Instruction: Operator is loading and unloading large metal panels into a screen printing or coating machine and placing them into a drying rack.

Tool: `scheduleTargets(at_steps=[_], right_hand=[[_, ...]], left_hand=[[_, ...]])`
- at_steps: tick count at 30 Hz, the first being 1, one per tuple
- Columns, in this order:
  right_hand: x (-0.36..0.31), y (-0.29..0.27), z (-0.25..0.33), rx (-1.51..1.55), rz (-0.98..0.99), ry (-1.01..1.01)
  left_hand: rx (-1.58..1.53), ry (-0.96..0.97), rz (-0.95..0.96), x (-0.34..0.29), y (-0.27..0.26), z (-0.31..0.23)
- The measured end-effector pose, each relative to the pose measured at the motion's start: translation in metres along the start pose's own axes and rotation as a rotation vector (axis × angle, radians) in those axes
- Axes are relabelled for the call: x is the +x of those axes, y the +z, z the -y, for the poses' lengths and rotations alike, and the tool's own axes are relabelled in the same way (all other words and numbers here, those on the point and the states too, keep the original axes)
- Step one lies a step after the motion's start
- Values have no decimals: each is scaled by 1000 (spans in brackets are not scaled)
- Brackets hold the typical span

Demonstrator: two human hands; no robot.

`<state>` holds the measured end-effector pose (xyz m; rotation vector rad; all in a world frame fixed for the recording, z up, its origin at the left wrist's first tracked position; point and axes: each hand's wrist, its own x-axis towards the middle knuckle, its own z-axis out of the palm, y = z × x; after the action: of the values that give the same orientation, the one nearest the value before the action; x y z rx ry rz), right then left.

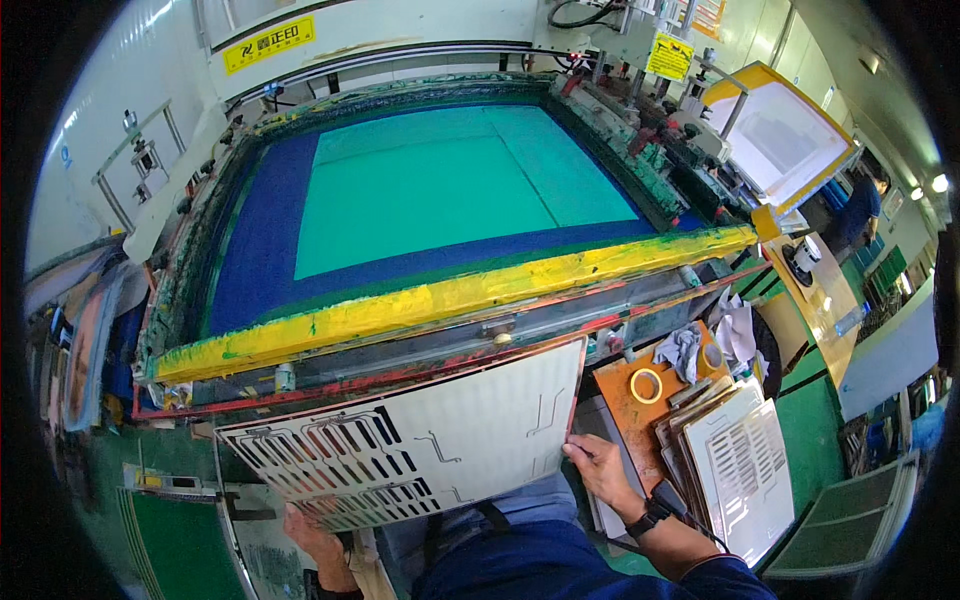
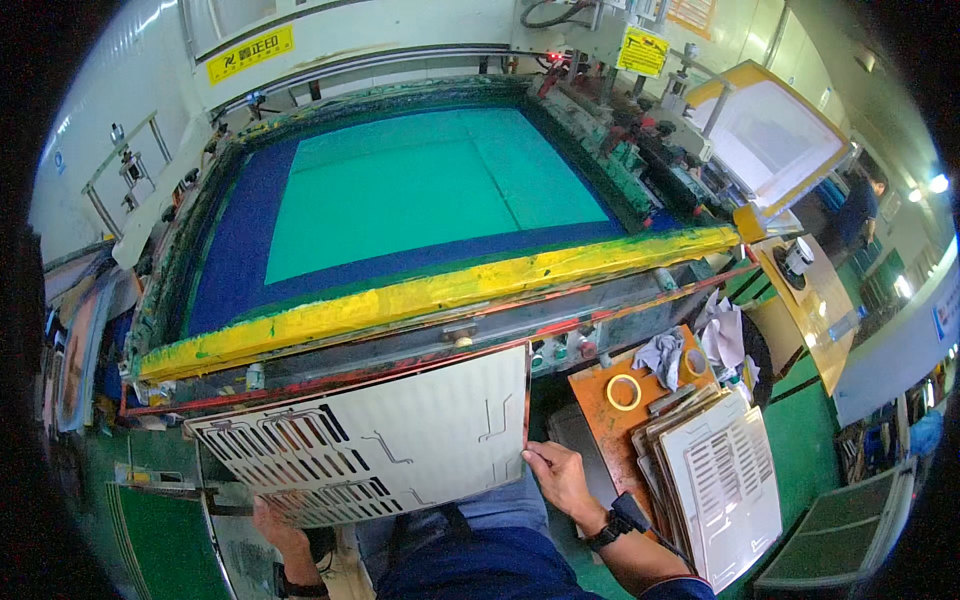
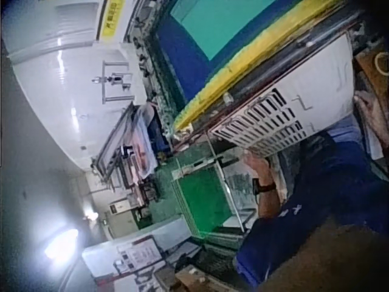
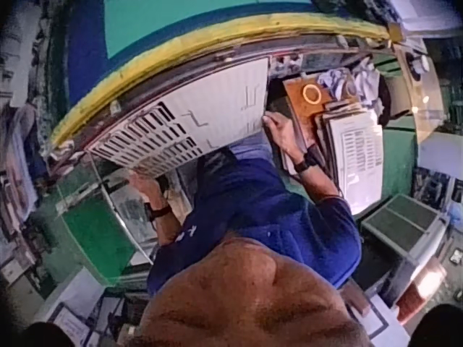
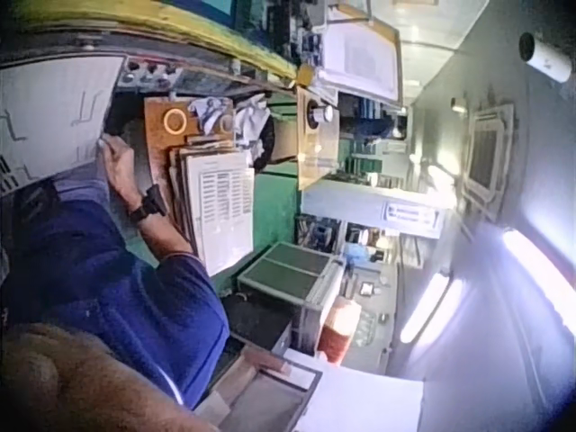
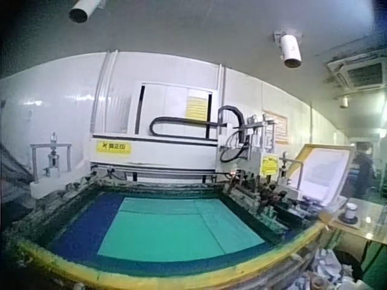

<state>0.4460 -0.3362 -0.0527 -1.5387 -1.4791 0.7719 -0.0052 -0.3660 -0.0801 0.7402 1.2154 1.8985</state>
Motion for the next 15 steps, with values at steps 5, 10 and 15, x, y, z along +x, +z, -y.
scheduleTargets(at_steps=[5, 10, 15], right_hand=[[-3, 1, -12, -27, 65, 35], [-8, -9, -23, -101, 117, -36], [10, -48, -19, -63, -197, -37]], left_hand=[[53, 19, 44, -3, -18, 24], [8, -133, 49, -3, -11, 43], [79, -419, 153, 44, 88, 17]])
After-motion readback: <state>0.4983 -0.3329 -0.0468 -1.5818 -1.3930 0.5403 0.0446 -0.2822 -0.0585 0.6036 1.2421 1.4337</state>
